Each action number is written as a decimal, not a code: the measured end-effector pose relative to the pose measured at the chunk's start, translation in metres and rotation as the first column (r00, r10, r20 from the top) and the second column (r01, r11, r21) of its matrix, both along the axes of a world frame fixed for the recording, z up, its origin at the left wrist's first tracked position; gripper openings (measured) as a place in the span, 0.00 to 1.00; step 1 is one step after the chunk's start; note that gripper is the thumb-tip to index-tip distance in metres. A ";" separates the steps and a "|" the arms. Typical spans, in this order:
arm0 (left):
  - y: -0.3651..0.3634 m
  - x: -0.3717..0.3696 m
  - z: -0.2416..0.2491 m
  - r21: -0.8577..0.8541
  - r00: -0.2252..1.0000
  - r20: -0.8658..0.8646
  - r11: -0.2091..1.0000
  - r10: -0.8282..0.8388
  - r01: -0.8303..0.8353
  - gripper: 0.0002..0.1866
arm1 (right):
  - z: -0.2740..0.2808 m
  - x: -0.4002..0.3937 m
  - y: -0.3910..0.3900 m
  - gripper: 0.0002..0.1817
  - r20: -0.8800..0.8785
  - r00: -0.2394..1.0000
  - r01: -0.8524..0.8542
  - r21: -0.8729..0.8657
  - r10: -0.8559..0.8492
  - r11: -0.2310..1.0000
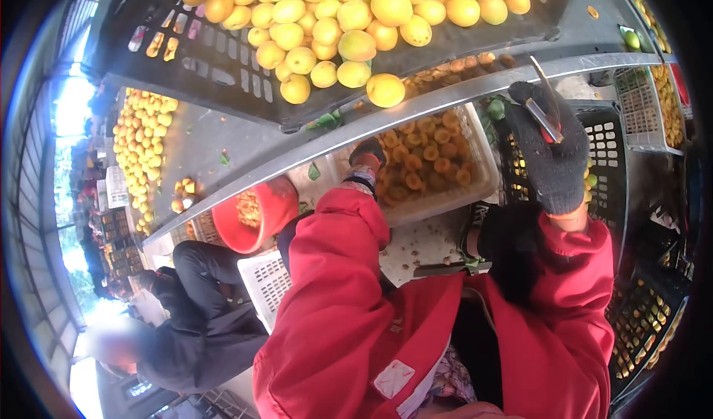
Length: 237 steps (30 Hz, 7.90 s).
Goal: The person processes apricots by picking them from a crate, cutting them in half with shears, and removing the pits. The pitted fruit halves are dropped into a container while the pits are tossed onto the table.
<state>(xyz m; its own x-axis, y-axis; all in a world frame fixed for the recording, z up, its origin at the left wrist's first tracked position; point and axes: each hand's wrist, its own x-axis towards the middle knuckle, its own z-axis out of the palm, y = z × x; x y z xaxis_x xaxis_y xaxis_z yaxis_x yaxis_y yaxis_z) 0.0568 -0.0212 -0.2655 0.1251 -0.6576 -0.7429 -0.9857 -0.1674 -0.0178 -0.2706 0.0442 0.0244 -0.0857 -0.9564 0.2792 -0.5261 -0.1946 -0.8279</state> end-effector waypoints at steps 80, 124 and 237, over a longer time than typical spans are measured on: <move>0.012 -0.085 0.265 -0.907 0.996 -0.068 0.420 -0.049 -0.041 0.37 | -0.023 0.007 -0.008 0.14 0.115 0.990 0.085 0.021 -0.087 0.996; 0.039 -0.039 0.267 -0.545 0.295 -0.836 0.761 -0.462 -0.352 0.31 | -0.016 0.074 -0.007 0.13 0.083 0.939 -0.332 -0.045 0.334 0.942; 0.024 -0.035 0.303 -0.381 0.100 -0.920 0.804 -0.379 -0.457 0.26 | -0.023 0.086 0.003 0.16 -0.286 0.931 -0.154 0.253 0.226 0.955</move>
<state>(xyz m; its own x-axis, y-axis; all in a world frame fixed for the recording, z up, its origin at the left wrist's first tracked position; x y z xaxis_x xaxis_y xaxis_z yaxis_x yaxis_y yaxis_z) 0.0221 0.0028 0.0380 -0.3435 -0.9167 0.2043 -0.0377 0.2308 0.9723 -0.1849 0.0474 0.0019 0.1595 -0.9863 0.0411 -0.7334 -0.1462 -0.6639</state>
